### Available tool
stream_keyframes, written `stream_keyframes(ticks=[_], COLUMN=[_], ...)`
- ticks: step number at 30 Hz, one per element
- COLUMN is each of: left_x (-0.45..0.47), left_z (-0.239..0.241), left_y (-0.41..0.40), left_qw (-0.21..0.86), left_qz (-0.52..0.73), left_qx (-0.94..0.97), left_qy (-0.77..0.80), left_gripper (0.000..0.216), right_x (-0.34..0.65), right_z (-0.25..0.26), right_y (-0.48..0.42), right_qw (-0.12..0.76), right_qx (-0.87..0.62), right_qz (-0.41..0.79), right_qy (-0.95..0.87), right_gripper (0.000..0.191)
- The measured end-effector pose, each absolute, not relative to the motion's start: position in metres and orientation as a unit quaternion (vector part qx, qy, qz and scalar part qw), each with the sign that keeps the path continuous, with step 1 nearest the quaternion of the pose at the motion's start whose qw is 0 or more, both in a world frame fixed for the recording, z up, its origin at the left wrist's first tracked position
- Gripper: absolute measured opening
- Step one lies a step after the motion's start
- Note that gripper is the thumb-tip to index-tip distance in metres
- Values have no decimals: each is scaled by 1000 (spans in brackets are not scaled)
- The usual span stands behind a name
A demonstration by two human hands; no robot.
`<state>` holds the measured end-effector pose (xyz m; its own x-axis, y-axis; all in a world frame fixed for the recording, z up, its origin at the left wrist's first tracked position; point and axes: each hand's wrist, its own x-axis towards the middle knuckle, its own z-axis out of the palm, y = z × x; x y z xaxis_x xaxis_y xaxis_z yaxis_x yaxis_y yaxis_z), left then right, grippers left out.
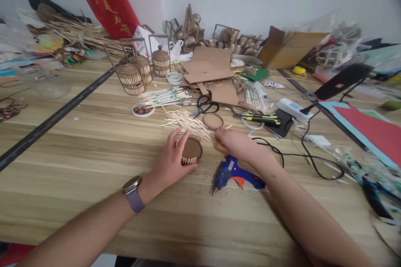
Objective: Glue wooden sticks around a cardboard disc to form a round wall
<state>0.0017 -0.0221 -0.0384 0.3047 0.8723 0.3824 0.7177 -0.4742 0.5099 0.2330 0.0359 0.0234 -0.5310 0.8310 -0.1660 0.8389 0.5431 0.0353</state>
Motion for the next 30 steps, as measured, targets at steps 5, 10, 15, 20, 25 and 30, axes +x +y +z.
stream_keyframes(ticks=[5, 10, 15, 20, 25, 30], left_x=[2, 2, 2, 2, 2, 2], left_z=[-38, -38, -39, -41, -42, -41], left_y=[-22, -22, -22, -21, -21, -21], left_qw=[130, 131, 135, 131, 125, 127], left_qz=[313, 311, 314, 319, 321, 317], left_qx=[795, 795, 794, 796, 799, 797], left_qy=[503, 504, 503, 497, 492, 498], left_gripper=[106, 106, 105, 104, 104, 102], right_x=[231, 219, 211, 208, 204, 201], right_z=[41, 44, 36, 32, 28, 27], right_y=[24, 11, 8, 9, 6, 3], right_qw=[-72, -126, -130, -123, -113, -103], right_qx=[446, 404, 404, 396, 393, 391], right_qz=[-175, -357, -419, -398, -347, -330], right_qy=[875, 833, 803, 819, 844, 853], right_gripper=[27, 9, 8, 3, 6, 7])
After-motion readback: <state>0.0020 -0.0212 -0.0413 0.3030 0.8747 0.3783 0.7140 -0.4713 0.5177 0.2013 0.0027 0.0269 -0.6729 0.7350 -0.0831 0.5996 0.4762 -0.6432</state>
